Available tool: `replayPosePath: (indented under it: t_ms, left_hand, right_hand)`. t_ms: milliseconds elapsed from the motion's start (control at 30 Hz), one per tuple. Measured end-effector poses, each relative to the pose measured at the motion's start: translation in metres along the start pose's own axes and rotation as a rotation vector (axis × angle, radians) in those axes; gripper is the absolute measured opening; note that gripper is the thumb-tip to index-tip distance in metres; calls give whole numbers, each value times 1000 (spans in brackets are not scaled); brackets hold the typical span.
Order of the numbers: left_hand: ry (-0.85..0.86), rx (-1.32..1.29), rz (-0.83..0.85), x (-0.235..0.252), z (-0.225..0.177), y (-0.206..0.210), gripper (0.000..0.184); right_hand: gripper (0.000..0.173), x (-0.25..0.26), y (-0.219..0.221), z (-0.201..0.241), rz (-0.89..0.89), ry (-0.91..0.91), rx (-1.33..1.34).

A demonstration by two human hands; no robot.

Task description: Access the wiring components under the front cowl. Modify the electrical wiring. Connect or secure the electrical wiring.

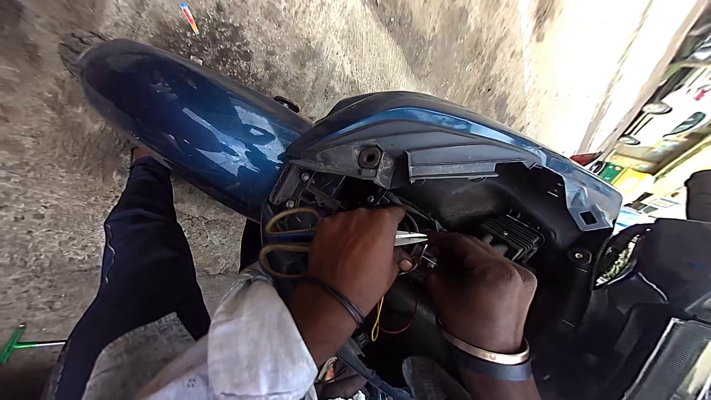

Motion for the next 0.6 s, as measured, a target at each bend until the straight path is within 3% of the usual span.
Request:
replayPosePath:
  t_ms: [167,267,367,467,600]
  left_hand:
    - [-6,-16,39,3,-1,0,52]
    - [-2,-27,66,5,-1,-1,47]
    - [-8,-55,71,6,0,1,49]
    - [-20,-67,80,7,3,-1,50]
    - [30,-81,88,3,-2,-5,53]
  right_hand:
    - [5,4,3,6,61,-46,-93]
    - [14,16,3,10,211,-33,-137]
    - [23,10,5,15,204,5,-171]
    - [25,7,9,14,172,-1,-110]
    - [22,15,8,7,298,27,-33]
Point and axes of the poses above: each hand's wrist, its own x-axis towards the middle knuckle, its own y-axis out of the palm, z = x × y, the point moved 7 cm from there along x, towards the middle knuckle, and after that the axes turned 6 degrees about z, right-handed, at the moved point
